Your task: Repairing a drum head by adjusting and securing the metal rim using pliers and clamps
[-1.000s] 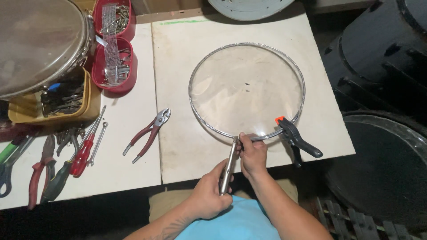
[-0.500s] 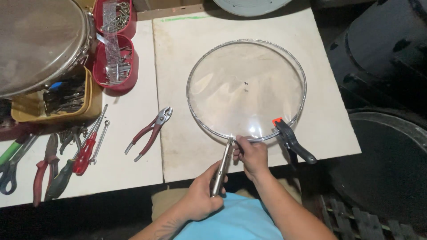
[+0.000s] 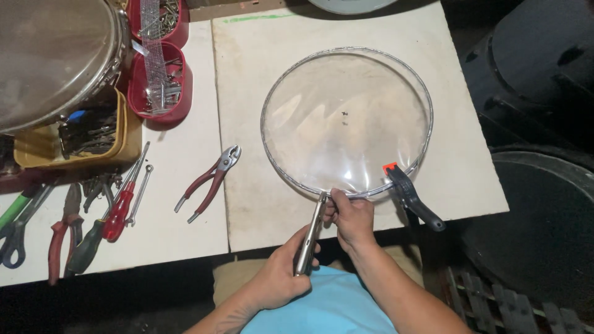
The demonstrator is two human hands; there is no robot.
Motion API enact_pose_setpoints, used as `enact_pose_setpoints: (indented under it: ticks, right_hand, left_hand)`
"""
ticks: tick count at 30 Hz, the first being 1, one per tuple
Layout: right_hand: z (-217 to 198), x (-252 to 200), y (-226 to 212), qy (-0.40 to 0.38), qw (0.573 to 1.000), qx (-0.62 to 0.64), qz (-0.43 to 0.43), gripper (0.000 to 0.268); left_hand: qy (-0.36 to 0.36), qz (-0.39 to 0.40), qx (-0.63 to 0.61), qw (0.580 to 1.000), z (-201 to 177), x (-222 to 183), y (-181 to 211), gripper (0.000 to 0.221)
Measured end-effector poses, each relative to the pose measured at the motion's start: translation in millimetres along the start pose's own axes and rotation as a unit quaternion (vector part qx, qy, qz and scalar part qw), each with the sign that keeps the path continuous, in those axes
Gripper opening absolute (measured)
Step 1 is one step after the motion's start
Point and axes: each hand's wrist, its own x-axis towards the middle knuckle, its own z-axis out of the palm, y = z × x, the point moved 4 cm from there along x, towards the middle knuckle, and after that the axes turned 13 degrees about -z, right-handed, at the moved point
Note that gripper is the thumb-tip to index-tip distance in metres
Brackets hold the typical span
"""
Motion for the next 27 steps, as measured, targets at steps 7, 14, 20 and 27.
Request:
enact_pose_setpoints:
  ticks: [7,14,20,27]
  right_hand:
    - [0,0,2,-0.005,1.000,0.004,-0.008,0.025]
    - [4,-6,-11,-0.015,1.000,-0.016,-0.009,0.029]
    - [5,-7,-13,-0.015,1.000,-0.018,0.002,0.031]
    - [5,-7,-12,-0.010,1.000,-0.016,-0.007,0.026]
  left_hand:
    - [0.012,-0.006,0.013,1.000,-1,-3,10,0.097]
    - [0.019,-0.038,0.047,0.998,-1,-7,16,0.096]
    - [0.002,-0.052,0.054,0.997,0,-7,15,0.097]
    - [0.009,-0.052,0.049,0.997,-1,-7,18,0.096]
